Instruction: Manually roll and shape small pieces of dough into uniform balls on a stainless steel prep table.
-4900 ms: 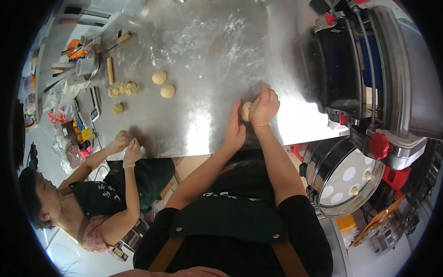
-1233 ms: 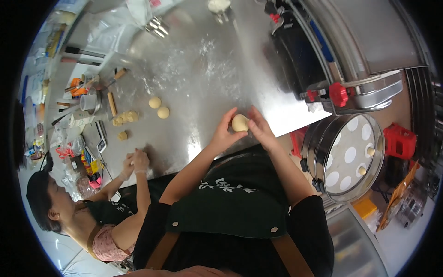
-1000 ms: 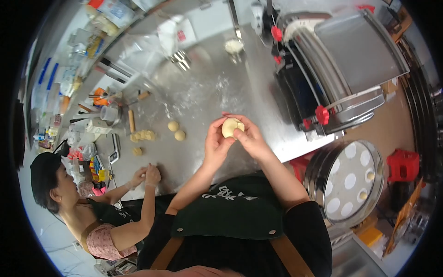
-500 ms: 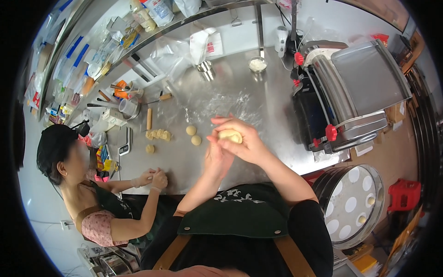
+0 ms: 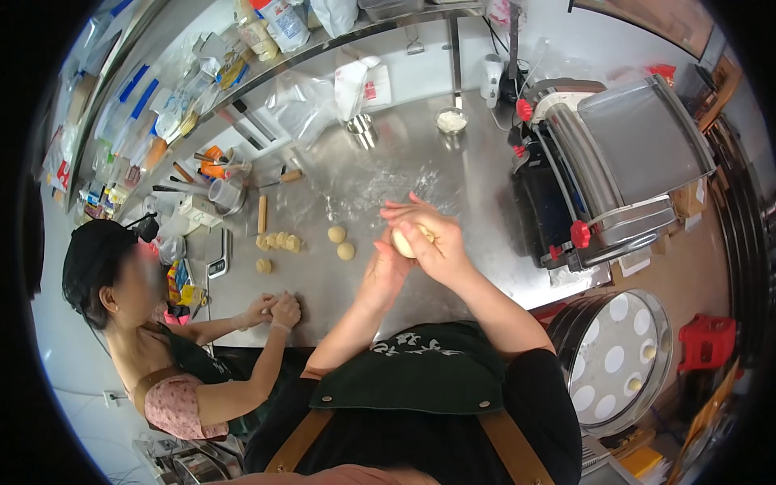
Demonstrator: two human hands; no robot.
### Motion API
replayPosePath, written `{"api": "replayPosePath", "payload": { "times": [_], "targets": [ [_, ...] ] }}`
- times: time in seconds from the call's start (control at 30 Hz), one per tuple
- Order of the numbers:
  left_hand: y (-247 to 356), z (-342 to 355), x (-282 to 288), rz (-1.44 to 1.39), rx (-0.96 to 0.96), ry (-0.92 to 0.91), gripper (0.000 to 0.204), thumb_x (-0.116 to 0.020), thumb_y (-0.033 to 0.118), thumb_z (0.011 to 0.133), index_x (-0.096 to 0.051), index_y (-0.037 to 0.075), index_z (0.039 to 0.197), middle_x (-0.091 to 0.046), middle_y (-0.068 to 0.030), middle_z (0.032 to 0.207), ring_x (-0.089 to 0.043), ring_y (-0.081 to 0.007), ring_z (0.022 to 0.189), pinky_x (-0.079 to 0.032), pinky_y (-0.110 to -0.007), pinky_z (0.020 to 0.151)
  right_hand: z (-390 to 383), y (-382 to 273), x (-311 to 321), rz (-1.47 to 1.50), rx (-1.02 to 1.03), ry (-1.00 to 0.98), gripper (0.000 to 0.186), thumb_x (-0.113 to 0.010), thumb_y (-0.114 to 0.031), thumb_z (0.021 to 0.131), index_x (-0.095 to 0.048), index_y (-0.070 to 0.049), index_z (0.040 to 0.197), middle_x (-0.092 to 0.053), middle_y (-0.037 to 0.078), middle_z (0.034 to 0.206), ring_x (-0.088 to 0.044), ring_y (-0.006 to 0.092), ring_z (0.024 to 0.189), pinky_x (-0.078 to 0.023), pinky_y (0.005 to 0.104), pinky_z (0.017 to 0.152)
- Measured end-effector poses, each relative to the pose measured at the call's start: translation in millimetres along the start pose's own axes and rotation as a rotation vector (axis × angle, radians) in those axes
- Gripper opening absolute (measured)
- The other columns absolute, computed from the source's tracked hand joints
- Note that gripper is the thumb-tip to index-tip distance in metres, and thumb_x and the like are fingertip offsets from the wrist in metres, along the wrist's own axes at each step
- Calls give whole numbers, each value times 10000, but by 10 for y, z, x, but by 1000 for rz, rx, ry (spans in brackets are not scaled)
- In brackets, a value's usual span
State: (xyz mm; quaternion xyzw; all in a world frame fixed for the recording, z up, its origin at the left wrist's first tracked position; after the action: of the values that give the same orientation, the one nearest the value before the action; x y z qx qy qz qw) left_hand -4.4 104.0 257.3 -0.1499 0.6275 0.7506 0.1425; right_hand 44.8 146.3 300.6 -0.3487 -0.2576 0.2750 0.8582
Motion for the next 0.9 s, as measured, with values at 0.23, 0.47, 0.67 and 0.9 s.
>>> {"api": "replayPosePath", "payload": {
  "times": [0.23, 0.47, 0.67, 0.9],
  "targets": [
    [-85, -40, 254, 11, 115, 13, 784, -255, 639, 908, -246, 35, 1408, -393, -113, 1358, -411, -225, 1251, -362, -398, 1005, 172, -344, 117, 36, -75, 289, 270, -576, -216, 886, -617, -3, 1047, -643, 114, 1130, -536, 303, 1180, -272, 496, 1069],
    [14, -38, 42, 164, -52, 72, 782, -275, 654, 896, -322, 15, 1346, -475, -111, 1215, -489, -198, 1074, -403, -348, 881, 2, 50, 44, 188, -64, 152, 320, -580, -242, 884, -585, -40, 1133, -593, 131, 1226, -474, 281, 1247, -249, 508, 1080],
    [-1, -108, 169, -36, 99, -12, 787, -289, 664, 891, -337, 1, 1311, -512, -110, 1123, -540, -168, 920, -448, -299, 768, 118, -164, 30, 208, -217, 325, 248, -533, -229, 916, -623, -38, 1047, -605, 125, 1209, -536, 276, 1183, -271, 511, 1068],
    [90, -136, 256, 375, -199, 267, 823, -234, 689, 879, -334, -4, 1312, -524, -106, 1114, -549, -166, 911, -460, -294, 735, 61, -32, -127, 124, -73, 163, 384, -546, -298, 913, -577, -30, 1187, -609, 164, 1189, -545, 287, 1167, -284, 495, 1067]
  ]
}}
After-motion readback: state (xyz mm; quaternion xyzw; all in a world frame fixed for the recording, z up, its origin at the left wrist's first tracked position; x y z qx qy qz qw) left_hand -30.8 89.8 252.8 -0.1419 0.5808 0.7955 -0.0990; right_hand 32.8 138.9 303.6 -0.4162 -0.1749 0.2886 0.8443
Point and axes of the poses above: each hand's wrist, its own z-axis towards the middle knuckle, its own x-axis out of the back of the hand, y = z × x, the point moved 10 cm from there along z, towards the middle knuckle
